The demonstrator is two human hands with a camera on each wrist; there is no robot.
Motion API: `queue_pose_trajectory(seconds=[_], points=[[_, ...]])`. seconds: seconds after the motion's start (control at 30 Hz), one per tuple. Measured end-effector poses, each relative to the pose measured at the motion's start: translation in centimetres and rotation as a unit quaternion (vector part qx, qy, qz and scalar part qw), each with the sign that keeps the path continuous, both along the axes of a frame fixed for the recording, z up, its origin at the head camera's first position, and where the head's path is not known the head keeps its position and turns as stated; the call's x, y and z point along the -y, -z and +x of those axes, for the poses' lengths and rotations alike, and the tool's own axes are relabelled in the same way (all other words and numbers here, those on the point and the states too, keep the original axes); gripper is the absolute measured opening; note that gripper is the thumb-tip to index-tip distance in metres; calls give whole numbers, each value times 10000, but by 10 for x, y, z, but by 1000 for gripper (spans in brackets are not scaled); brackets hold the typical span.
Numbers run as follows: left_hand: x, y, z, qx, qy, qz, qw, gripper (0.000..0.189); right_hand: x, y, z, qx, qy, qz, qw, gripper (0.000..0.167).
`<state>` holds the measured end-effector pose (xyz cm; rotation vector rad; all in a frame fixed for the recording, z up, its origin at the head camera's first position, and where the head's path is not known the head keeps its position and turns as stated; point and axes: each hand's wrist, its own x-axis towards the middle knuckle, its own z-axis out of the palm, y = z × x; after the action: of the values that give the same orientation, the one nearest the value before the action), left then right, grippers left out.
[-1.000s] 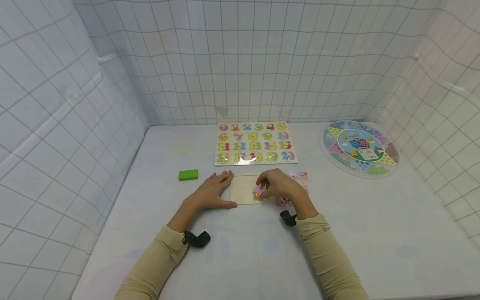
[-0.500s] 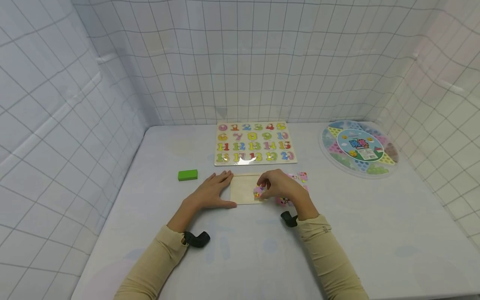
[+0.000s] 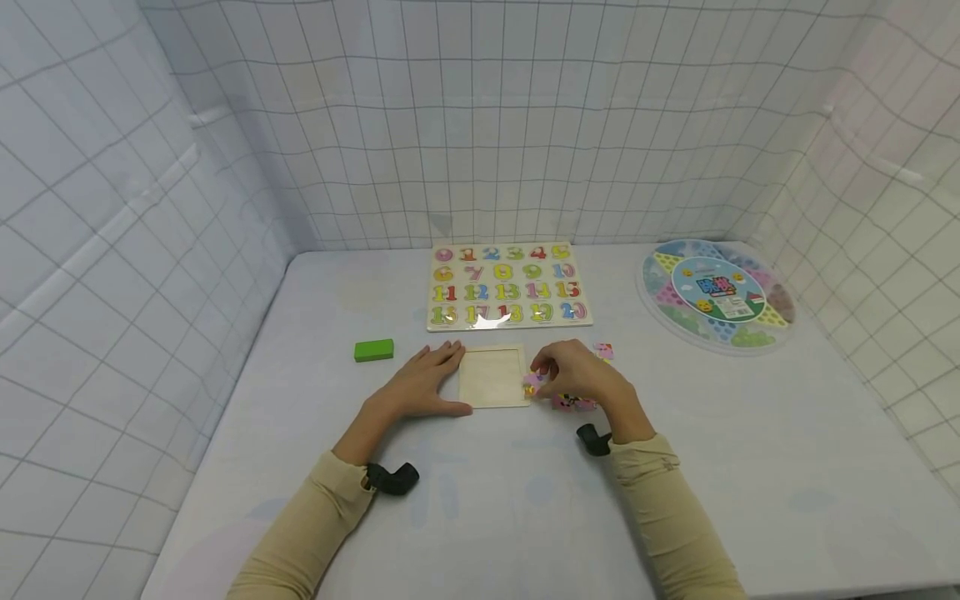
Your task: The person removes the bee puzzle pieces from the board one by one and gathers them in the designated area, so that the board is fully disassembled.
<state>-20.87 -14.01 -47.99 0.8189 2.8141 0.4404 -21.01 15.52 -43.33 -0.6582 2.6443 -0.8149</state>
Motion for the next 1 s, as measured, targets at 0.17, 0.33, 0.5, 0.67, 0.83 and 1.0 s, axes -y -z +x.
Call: queue_pose_trajectory(seconds=[0.17, 0.33, 0.5, 0.67, 0.83, 1.0], points=[[0, 1, -1, -39, 0, -39, 10000, 108, -15, 1, 4, -42, 73, 28, 10000, 30], [-1, 2, -2, -20, 16, -4, 10000, 109, -32, 2, 8, 84, 302, 85, 9995, 31], [-1, 3, -2, 13, -6, -42, 10000, 108, -48, 2, 15, 52, 446, 65, 9990, 30], [-1, 3, -2, 50, -26, -41, 10000, 107, -66, 5, 20, 109, 610, 93, 9980, 31], [-1, 3, -2, 47, -19, -35, 10000, 106, -84, 9, 24, 200, 705, 161, 9972, 32], [0, 3, -2, 12, 8, -28, 10000, 105, -97, 10, 26, 330, 859, 225, 9955, 32]])
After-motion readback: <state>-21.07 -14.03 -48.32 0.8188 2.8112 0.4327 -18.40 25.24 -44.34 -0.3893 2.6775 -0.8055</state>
